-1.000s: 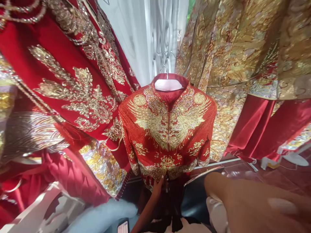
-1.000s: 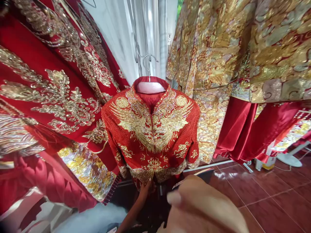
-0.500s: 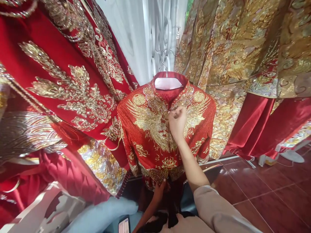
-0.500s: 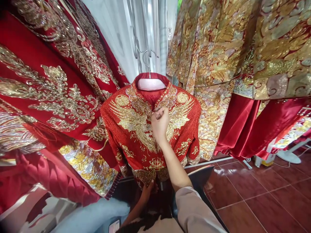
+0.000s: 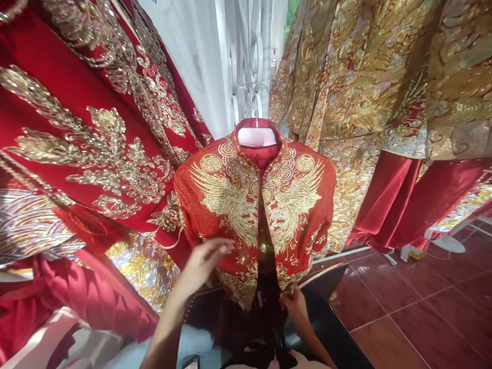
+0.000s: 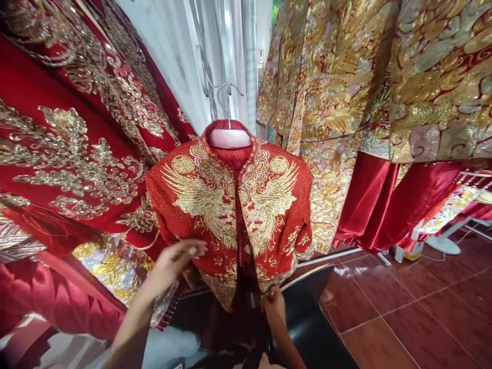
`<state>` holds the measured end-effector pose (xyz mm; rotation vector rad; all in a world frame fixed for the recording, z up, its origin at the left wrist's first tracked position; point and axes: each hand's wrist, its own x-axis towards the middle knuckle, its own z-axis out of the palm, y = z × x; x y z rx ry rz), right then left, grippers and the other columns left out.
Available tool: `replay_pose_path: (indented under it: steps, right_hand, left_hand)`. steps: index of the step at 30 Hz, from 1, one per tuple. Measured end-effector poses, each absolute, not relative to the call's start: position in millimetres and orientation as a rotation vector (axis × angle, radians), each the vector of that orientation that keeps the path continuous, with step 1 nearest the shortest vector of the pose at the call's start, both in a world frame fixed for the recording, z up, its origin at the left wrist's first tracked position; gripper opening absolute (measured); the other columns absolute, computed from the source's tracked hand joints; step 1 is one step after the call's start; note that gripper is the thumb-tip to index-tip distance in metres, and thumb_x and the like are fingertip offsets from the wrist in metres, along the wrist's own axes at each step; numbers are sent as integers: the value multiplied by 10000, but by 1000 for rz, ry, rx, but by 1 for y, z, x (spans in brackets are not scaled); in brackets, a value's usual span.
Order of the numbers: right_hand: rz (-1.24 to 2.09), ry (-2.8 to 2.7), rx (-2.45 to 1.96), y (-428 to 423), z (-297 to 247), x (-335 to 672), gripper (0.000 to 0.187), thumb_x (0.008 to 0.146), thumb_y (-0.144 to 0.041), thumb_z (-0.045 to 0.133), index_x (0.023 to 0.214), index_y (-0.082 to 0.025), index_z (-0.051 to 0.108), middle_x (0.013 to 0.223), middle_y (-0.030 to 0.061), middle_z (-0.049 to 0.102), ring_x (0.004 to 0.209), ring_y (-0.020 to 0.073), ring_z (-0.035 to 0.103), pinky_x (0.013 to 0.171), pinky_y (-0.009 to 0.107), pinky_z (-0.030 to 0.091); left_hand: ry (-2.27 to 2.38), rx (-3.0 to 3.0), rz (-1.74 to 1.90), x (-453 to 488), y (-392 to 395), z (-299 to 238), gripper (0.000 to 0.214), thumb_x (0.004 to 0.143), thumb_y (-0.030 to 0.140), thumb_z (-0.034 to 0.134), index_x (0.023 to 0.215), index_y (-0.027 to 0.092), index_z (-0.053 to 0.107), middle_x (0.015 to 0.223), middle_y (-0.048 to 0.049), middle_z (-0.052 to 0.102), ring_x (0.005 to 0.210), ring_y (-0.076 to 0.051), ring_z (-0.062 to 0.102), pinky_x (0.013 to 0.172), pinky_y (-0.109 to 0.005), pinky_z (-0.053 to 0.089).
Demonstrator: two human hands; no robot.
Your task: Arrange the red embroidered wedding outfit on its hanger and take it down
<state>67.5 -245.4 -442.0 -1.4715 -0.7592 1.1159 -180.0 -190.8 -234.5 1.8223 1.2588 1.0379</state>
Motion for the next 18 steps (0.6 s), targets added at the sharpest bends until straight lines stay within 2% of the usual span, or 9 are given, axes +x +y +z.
replay_pose_path:
  steps: [3, 5, 6, 8, 9, 11, 13, 15, 18]
  right_hand:
    - [840, -1067, -1725, -226, -414, 116, 245, 505, -301, 562, 503, -233, 326, 392, -33, 418, 387, 147, 426, 442, 290, 360]
    - [670, -1139, -1772, -207, -369, 147, 165, 572, -292, 576, 529, -227, 430, 451, -2, 484, 457, 172, 489, 521, 314, 406]
    - [476, -1196, -1756, -198, -339, 160, 116, 655, -327, 558, 627, -223, 515, 554, 32, 570, 524, 193, 546, 577, 336, 439]
    - [48, -1252, -1625, -176, -275, 175, 249, 784, -412, 497, 882, -203, 589, 841, 110, 665, 744, 245, 628, 719, 397, 480]
    - [-134, -1260, -1509, -163, -244, 179, 337, 810, -442, 483, 1012, -190, 579, 1003, 141, 654, 906, 265, 625, 816, 426, 476]
    - [-361, -1348, -1352, -135, -194, 182, 598, 779, -530, 535, 1259, -179, 469, 1307, 167, 516, 1237, 298, 465, 1010, 494, 372]
    - [-353, -1503, -1268, -108, -166, 183, 699, 789, -594, 504, 1349, -191, 392, 1421, 149, 415, 1344, 287, 347, 1087, 513, 283]
    - [-220, -1633, -1187, -83, -157, 189, 670, 839, -616, 410, 1361, -196, 392, 1434, 129, 412, 1350, 256, 353, 1104, 485, 281]
    - [-16, -1609, -1097, -54, -162, 203, 631, 872, -638, 308, 1223, -166, 539, 1285, 141, 561, 1217, 243, 506, 1020, 442, 404]
  left_hand:
    - [1539, 2026, 1746, -184, -180, -184, 248, 851, 420, 541, 915, 224, 678, 938, -45, 670, 912, -211, 607, 911, -388, 455]
    - [1725, 2195, 1931, -186, -166, -163, 304, 830, 385, 595, 1089, 232, 639, 1202, -74, 583, 1175, -263, 491, 1073, -469, 308]
    - [1786, 2261, 1917, -186, -156, -156, 435, 819, 383, 616, 1221, 225, 569, 1342, -92, 482, 1283, -292, 387, 1114, -498, 232]
    - [1818, 2316, 1847, -187, -132, -150, 681, 805, 397, 636, 1400, 190, 378, 1480, -127, 298, 1377, -328, 229, 1140, -523, 155]
    - [1803, 2318, 1828, -188, -119, -150, 740, 802, 403, 640, 1429, 171, 324, 1483, -143, 288, 1380, -334, 218, 1141, -518, 159]
    - [1775, 2269, 1869, -191, -95, -152, 667, 832, 391, 604, 1405, 145, 367, 1396, -156, 417, 1321, -318, 330, 1119, -476, 228]
    - [1761, 2172, 1943, -199, -78, -152, 459, 899, 361, 506, 1284, 112, 509, 1224, -133, 568, 1171, -265, 487, 1052, -417, 326]
    - [1729, 2038, 1963, -211, -67, -144, 365, 941, 337, 432, 1119, 63, 596, 1037, -82, 641, 1005, -206, 558, 990, -385, 377]
    - [1553, 1883, 1850, -227, -55, -124, 357, 934, 331, 456, 935, 8, 609, 786, 11, 617, 876, -156, 555, 957, -389, 397]
